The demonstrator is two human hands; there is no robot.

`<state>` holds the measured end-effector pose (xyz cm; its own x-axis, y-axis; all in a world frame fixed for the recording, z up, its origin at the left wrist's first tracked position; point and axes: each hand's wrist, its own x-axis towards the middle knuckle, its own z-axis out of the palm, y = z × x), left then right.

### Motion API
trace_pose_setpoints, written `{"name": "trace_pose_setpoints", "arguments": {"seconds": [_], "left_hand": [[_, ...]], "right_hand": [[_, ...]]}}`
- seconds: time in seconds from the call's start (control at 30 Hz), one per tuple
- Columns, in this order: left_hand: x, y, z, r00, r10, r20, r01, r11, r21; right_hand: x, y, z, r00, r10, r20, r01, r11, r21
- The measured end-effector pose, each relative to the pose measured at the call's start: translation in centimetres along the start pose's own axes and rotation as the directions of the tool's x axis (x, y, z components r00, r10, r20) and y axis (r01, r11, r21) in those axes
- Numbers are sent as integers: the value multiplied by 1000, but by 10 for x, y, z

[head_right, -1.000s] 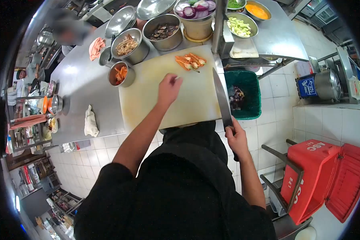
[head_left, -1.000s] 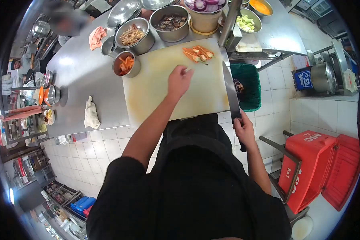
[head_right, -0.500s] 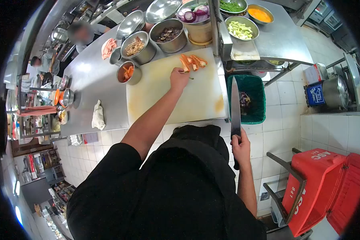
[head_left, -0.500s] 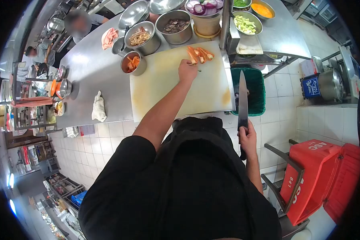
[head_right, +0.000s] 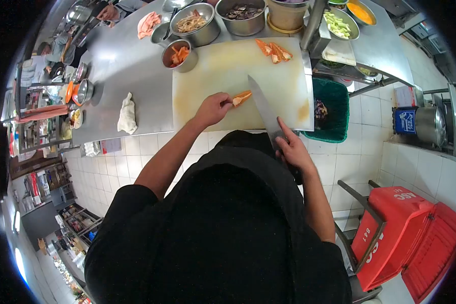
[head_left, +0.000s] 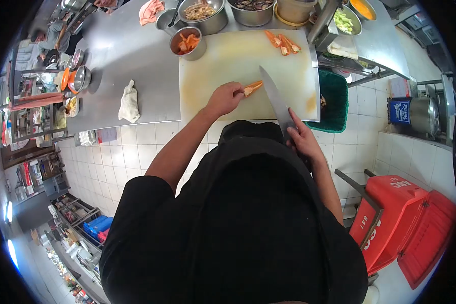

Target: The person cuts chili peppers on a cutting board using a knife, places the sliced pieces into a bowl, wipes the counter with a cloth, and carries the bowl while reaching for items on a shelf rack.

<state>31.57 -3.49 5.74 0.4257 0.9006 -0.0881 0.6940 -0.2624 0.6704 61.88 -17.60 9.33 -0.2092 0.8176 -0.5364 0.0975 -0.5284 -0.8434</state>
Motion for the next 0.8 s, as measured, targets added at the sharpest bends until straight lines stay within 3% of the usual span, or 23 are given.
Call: {"name": "trace_pose_setpoints", "arguments": {"seconds": [0.27,0.63,0.8], "left_hand": [[-3,2,-2,999,20,-36,-20,1000,-12],[-17,-16,7,976,24,-218,-19,999,26],[-19,-18,8,973,-7,-230,10,1000,13]], "right_hand": [[14,14,9,995,99,-3,-99,995,29],[25,36,29,998,57,41,-61,992,108],[25,37,36,999,39,37,-40,998,45]]}}
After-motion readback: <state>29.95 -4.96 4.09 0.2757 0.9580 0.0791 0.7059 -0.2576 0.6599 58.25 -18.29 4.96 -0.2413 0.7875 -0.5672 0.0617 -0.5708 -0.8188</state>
